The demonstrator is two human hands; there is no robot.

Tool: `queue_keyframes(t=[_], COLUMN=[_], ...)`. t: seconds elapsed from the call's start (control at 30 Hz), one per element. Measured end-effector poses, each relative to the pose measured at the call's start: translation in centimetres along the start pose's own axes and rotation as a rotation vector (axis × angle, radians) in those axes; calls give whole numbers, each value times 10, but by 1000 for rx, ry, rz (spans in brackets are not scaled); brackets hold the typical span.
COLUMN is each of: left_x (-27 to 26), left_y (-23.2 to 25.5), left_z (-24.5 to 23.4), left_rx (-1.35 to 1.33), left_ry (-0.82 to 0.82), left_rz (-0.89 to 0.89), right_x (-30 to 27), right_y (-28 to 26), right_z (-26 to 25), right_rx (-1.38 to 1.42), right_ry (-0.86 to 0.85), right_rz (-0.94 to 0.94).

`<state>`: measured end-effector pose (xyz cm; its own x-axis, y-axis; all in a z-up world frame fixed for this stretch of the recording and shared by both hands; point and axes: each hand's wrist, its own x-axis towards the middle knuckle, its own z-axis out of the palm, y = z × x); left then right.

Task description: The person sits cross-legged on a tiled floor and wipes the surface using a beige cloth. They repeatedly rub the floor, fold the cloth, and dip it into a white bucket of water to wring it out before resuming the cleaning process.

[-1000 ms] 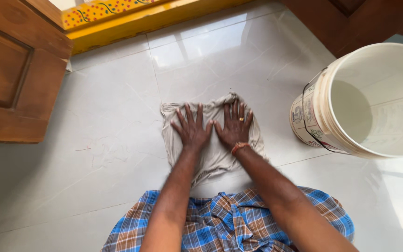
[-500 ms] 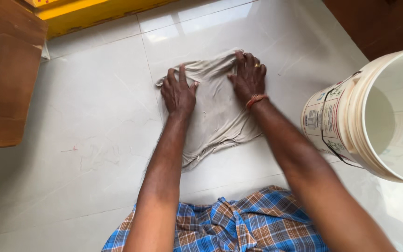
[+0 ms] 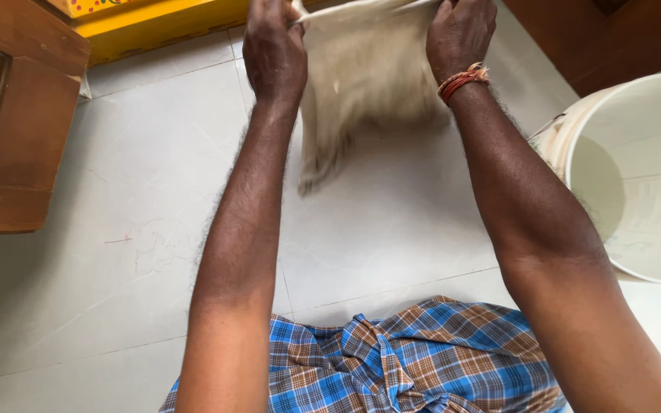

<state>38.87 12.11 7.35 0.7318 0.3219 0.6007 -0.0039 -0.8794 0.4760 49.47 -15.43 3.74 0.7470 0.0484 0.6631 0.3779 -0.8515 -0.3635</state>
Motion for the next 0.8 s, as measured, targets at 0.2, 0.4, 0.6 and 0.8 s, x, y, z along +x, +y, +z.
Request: queue_keyframes(t=[0.2, 0.4, 0.6, 0.8], left_x=[-44, -135, -171, -162], left_y=[11, 29, 33, 25], left_z=[-1, -35, -7, 53], left_rx=[-18, 154, 164, 385], left_ry=[-459, -956, -734, -917], left_rz=[-171, -398, -177, -181], right_x=[-44, -133, -151, -149], right_y=[3, -6, -36, -48], right_z=[-19, -60, -44, 7], right_rx=[-163, -250, -183, -288], right_ry=[-529, -976, -853, -889], right_rz=[193, 359, 332, 242])
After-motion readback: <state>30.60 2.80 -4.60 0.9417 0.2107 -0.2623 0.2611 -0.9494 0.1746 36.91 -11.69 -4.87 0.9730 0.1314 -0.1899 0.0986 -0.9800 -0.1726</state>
